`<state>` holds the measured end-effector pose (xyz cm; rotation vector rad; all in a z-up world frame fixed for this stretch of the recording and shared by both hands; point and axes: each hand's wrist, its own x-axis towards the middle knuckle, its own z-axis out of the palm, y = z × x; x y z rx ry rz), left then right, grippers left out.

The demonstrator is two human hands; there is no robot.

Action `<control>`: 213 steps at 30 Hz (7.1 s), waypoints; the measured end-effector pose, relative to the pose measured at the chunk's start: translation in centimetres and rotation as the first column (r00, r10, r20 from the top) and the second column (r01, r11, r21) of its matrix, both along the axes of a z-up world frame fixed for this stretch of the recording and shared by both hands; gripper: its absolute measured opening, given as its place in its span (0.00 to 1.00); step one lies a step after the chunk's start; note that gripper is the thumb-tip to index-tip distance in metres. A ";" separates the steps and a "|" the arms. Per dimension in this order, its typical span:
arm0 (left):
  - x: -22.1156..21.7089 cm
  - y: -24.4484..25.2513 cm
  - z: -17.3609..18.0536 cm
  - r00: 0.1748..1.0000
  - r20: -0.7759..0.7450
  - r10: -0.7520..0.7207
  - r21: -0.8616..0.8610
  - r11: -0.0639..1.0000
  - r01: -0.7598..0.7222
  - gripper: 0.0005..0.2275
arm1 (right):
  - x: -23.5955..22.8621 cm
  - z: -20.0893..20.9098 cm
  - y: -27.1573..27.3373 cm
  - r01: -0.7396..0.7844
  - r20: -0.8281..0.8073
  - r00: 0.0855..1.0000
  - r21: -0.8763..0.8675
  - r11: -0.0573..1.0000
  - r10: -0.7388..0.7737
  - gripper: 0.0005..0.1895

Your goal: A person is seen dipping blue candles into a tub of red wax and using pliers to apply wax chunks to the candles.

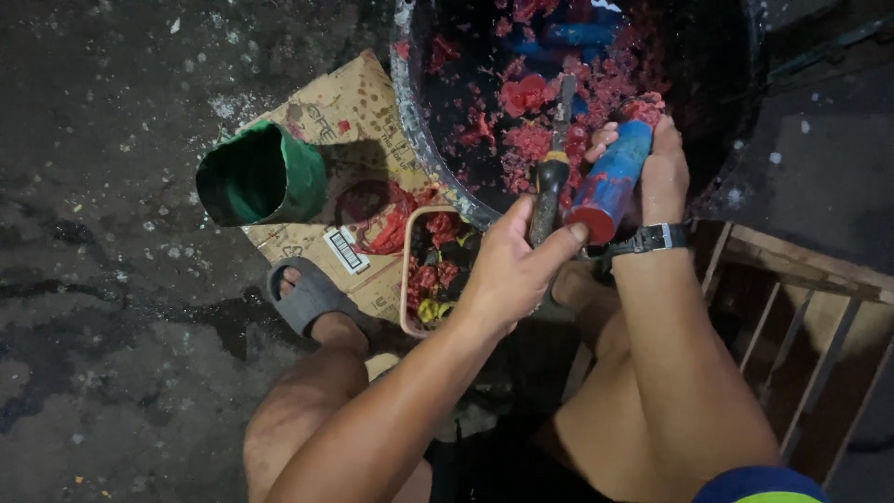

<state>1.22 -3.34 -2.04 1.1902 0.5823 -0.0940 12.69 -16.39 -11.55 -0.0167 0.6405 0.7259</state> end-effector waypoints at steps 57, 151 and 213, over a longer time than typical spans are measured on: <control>-3.3 5.6 1.2 0.818 -0.340 -0.464 0.930 -0.296 0.218 0.19 | 0.6 8.7 1.7 0.789 -0.045 -0.135 -0.609 0.080 0.990 0.20; -1.4 3.7 0.8 0.862 -0.202 -0.465 0.928 0.190 0.320 0.13 | 2.6 2.1 1.2 0.862 0.332 0.209 -0.507 -0.013 0.920 0.15; -1.0 4.2 3.0 0.820 -0.164 -0.548 0.981 -0.177 0.077 0.12 | 2.5 8.2 -1.6 0.711 0.318 0.106 -0.687 0.152 0.942 0.15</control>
